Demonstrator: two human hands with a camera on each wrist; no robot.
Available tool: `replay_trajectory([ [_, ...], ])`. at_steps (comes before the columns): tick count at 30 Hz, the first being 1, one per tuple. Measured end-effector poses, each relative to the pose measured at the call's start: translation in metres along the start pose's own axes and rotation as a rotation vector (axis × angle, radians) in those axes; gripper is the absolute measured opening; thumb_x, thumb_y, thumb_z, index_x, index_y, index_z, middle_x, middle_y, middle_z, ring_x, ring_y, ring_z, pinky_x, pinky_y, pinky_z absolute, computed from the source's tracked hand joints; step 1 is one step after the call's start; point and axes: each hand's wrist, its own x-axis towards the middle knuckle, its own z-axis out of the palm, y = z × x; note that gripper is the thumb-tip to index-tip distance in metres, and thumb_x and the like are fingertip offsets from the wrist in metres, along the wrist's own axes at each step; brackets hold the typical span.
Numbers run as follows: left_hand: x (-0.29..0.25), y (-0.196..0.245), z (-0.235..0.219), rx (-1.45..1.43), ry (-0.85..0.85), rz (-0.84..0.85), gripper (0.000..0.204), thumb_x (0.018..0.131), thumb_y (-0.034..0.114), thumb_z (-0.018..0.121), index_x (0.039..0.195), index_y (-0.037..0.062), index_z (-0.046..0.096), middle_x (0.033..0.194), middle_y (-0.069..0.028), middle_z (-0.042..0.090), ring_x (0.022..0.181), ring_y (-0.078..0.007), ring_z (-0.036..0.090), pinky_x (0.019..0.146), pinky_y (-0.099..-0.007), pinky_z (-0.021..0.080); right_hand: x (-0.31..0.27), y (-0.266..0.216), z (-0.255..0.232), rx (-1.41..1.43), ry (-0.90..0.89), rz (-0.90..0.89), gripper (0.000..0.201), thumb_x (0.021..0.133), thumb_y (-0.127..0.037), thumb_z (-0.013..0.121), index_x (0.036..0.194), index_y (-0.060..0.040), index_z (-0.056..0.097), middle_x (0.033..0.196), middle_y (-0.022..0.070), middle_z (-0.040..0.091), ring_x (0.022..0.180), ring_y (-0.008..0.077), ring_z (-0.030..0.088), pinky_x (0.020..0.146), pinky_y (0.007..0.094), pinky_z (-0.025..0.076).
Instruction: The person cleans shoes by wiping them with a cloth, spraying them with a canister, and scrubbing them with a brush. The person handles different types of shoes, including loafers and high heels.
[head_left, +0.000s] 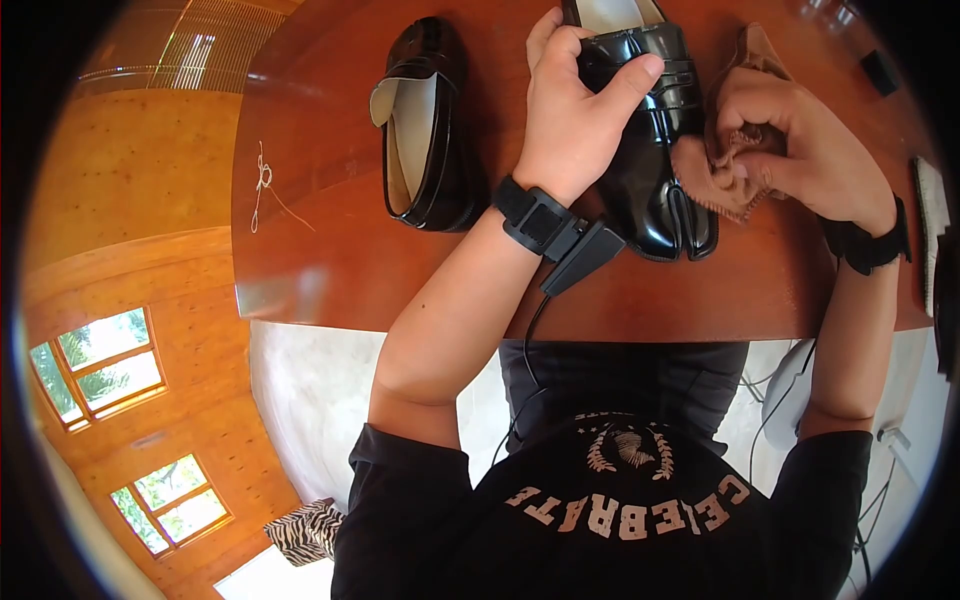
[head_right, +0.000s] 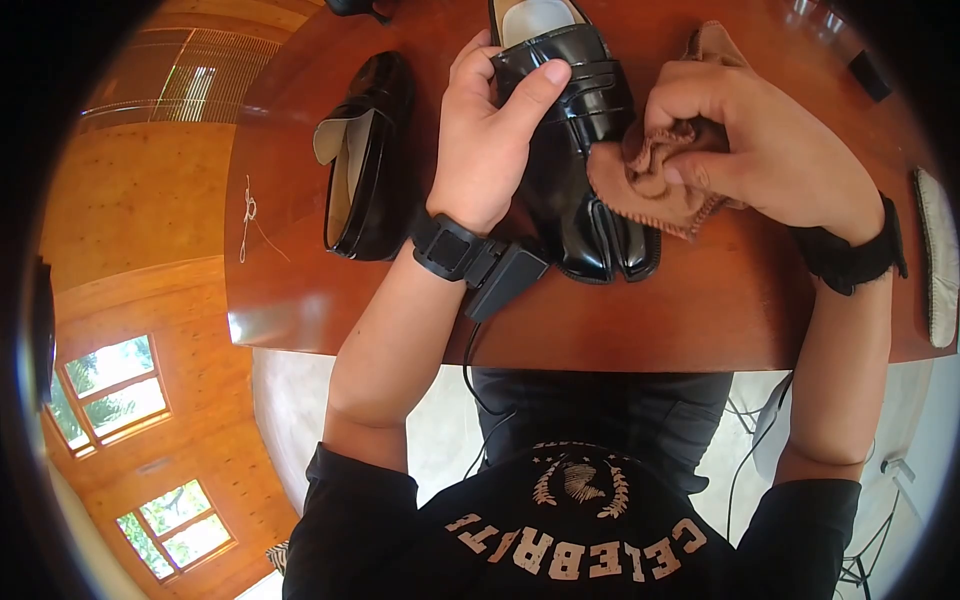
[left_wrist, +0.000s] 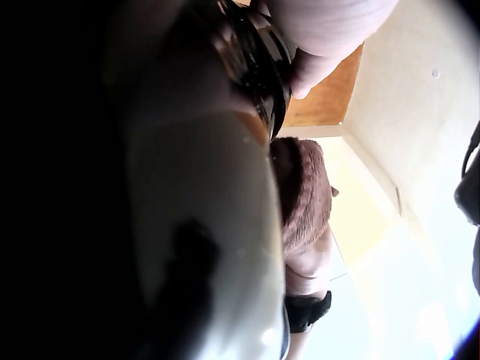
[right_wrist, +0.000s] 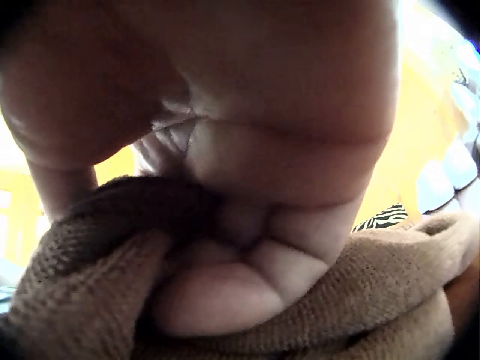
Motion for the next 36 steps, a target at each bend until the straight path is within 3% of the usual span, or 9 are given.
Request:
replay_trajectory([
  [5, 0.001, -0.003, -0.003, 0.116, 0.011, 0.053, 0.04, 0.093, 0.024, 0.077, 0.114, -0.0068, 0.061, 0.14, -0.0105, 0.048, 0.118, -0.0173, 0.056, 0.101, -0.0313, 0.047, -0.001, -0.003, 0.0, -0.04, -0.043, -0.024, 0.015, 0.079, 0.003, 0.068, 0.092, 0.0014, 0.059, 0.091, 0.0055, 0.059, 0.088, 0.0196, 0.058, 0.083, 0.0315, 0.047],
  [8, 0.0, -0.001, -0.001, 0.006, 0.004, 0.024, 0.039, 0.093, 0.024, 0.076, 0.112, -0.0066, 0.062, 0.139, -0.01, 0.048, 0.118, -0.017, 0.056, 0.101, -0.0309, 0.047, 0.001, -0.003, 0.002, 0.086, 0.001, 0.04, 0.017, 0.08, 0.004, 0.067, 0.095, 0.0021, 0.06, 0.094, 0.0062, 0.06, 0.091, 0.0191, 0.058, 0.084, 0.031, 0.047],
  [11, 0.0, 0.0, -0.001, -0.007, -0.019, -0.012, 0.038, 0.093, 0.023, 0.076, 0.112, -0.0065, 0.062, 0.138, -0.0097, 0.048, 0.117, -0.0168, 0.056, 0.1, -0.0309, 0.047, 0.002, 0.004, 0.003, 0.007, 0.166, -0.004, 0.018, 0.081, 0.004, 0.067, 0.098, 0.0026, 0.061, 0.096, 0.0066, 0.06, 0.092, 0.0185, 0.059, 0.085, 0.0308, 0.047],
  [14, 0.0, -0.001, -0.001, 0.003, 0.0, 0.005, 0.039, 0.093, 0.024, 0.077, 0.112, -0.0065, 0.062, 0.138, -0.0097, 0.049, 0.116, -0.0167, 0.057, 0.1, -0.0307, 0.048, 0.002, 0.006, 0.002, -0.145, 0.201, -0.02, 0.018, 0.082, 0.003, 0.067, 0.099, 0.0026, 0.062, 0.095, 0.0064, 0.06, 0.091, 0.0183, 0.058, 0.085, 0.031, 0.048],
  [23, 0.001, -0.002, -0.002, 0.097, 0.005, 0.057, 0.038, 0.092, 0.024, 0.077, 0.111, -0.0063, 0.063, 0.138, -0.0103, 0.05, 0.116, -0.0169, 0.056, 0.101, -0.0309, 0.047, -0.001, 0.001, 0.003, -0.013, -0.004, -0.049, 0.015, 0.079, 0.003, 0.07, 0.091, 0.0006, 0.06, 0.091, 0.0046, 0.059, 0.087, 0.0169, 0.056, 0.08, 0.0304, 0.047],
  [26, 0.0, 0.001, -0.001, 0.044, 0.001, 0.034, 0.036, 0.093, 0.023, 0.076, 0.11, -0.0059, 0.063, 0.136, -0.0101, 0.051, 0.115, -0.0167, 0.056, 0.1, -0.0307, 0.046, 0.0, 0.004, 0.002, -0.09, 0.02, -0.108, 0.016, 0.079, 0.003, 0.07, 0.093, 0.0009, 0.061, 0.091, 0.0045, 0.059, 0.087, 0.0179, 0.057, 0.081, 0.0303, 0.047],
  [32, 0.001, 0.0, -0.001, 0.01, -0.015, 0.018, 0.035, 0.093, 0.023, 0.076, 0.109, -0.0055, 0.063, 0.134, -0.0091, 0.052, 0.114, -0.0161, 0.056, 0.099, -0.0307, 0.047, 0.004, 0.008, 0.004, -0.025, 0.214, -0.031, 0.019, 0.079, 0.003, 0.07, 0.097, 0.001, 0.062, 0.093, 0.0054, 0.06, 0.089, 0.021, 0.057, 0.085, 0.0312, 0.047],
  [36, 0.001, 0.001, 0.0, 0.026, -0.001, 0.028, 0.034, 0.093, 0.022, 0.075, 0.109, -0.0054, 0.063, 0.132, -0.0084, 0.053, 0.113, -0.0157, 0.057, 0.098, -0.0303, 0.047, 0.004, 0.007, 0.004, -0.048, 0.169, -0.033, 0.018, 0.079, 0.003, 0.07, 0.095, 0.0009, 0.061, 0.091, 0.006, 0.06, 0.089, 0.0208, 0.057, 0.085, 0.0316, 0.047],
])
